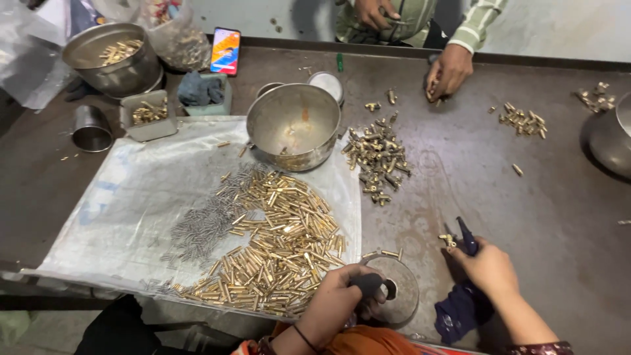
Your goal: The person repeatedly picks small brass-colored metal parts from a table, rubs each with a dark cloth, and places them back on the table. Another person works across the table with similar parts. The camera wearer continues the same repetitive polishing motion throughout the clip.
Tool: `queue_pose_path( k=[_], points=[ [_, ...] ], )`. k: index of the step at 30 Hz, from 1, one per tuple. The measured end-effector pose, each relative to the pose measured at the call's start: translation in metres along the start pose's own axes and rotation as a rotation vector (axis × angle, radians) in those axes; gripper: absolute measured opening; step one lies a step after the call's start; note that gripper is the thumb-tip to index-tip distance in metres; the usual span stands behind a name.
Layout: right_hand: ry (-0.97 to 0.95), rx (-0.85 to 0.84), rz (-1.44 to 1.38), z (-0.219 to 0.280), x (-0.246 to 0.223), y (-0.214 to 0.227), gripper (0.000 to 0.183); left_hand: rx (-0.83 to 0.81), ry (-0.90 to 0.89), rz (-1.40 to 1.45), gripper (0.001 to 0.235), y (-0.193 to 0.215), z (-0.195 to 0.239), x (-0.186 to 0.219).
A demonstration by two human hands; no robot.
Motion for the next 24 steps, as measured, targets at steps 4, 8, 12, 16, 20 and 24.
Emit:
queue_pose_path(
  k=[4,8,12,16,20,24],
  points=[
    [-0.044,-0.016,0.242,-0.014,0.009,-0.019,0.053,0.118,-0.018,-0.049,0.022,0.025,0.005,-0.016],
    [-0.077,-0.048,0.301,-0.032,0.019,-0.020,0.055,0.130,0.022,0.012,0.019,0.034,0.004,-0.020],
    [-0.079,-0.057,0.218,-0.028,0.029,-0.025,0.053,0.102,-0.064,0.039,0.021,0.031,-0.001,-0.023],
    [-0.147,-0.281,-0.577,0.052,-0.043,-0.026,0.036,0.092,-0.038,0.015,0.033,0.024,-0.016,-0.036],
    [-0.054,-0.608,-0.855,0.115,-0.090,-0.045,0.035,0.028,-0.254,-0.100,0.042,-0.004,-0.027,-0.030],
    [-0.102,-0.525,-0.857,0.104,-0.046,-0.062,0.035,-0.109,-0.236,0.023,0.053,-0.011,-0.029,-0.038]
  ],
)
Point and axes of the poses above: each hand's wrist, its own z-axis away from the middle knuckle, its own y-axis out of the back of the hand, x = y × z, the point moved 7 cm from there along -z, towards the middle knuckle, and after that the axes turned 11 degrees about -z, right-handed, at the moved point
